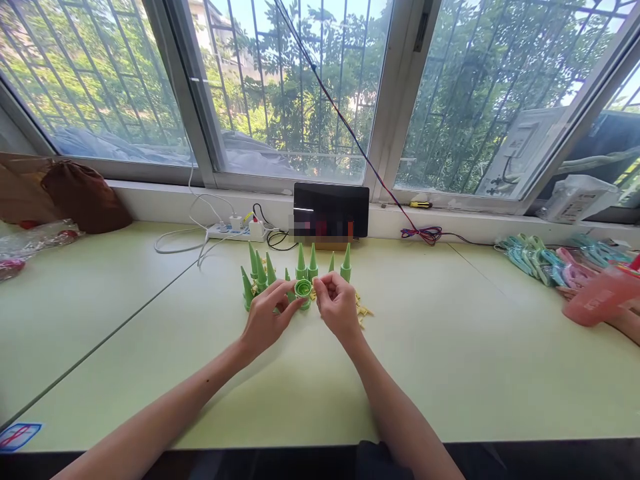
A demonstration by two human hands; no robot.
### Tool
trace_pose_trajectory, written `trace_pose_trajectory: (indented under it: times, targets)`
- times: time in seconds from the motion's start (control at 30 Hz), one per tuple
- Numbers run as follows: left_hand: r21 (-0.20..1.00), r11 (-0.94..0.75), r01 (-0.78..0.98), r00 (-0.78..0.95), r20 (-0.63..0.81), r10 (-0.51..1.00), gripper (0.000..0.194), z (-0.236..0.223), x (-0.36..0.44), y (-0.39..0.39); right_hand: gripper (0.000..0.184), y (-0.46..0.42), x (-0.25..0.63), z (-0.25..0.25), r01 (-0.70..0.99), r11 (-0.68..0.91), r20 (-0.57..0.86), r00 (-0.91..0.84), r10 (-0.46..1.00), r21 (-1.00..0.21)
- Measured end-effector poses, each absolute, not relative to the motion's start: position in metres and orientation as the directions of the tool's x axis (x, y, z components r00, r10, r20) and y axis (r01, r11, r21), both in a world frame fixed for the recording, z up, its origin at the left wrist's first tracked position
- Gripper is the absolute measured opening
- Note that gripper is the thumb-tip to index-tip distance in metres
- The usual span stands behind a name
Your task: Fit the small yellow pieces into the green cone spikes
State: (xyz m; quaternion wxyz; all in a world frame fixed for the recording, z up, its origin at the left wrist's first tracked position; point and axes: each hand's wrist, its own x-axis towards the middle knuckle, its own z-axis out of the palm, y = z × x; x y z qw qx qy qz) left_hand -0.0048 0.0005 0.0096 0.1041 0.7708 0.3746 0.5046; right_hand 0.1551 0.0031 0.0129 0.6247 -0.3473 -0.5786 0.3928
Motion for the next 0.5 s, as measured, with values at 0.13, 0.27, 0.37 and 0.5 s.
trace_pose_trajectory:
  times: [0.13,0.27,0.37,0.5]
  targets:
    - [0.809,-0.51,0.293,0.141,0.491,0.86,0.025,0.018,0.001,-0.005,0.03,0.004,0.157,0.013,-0.022,0.491,0.487,0.097,0.868,-0.871]
    - [0.984,-0.177,-0.012,0.25,0.174,0.952,0.045,0.024,0.001,-0.004,0.029,0.003,0.158,0.014,0.01,0.515,0.513,0.101,0.852,-0.857]
    - [0.986,0.081,-0.144,0.443,-0.009,0.896,0.057,0.027,0.0,-0.003,0.026,0.001,0.157,0.014,0.027,0.531,0.532,0.049,0.846,-0.847]
    - [0.949,0.219,-0.228,0.548,-0.061,0.834,0.056,0.029,0.0,-0.004,0.025,-0.001,0.157,0.012,0.06,0.541,0.543,0.012,0.84,-0.839]
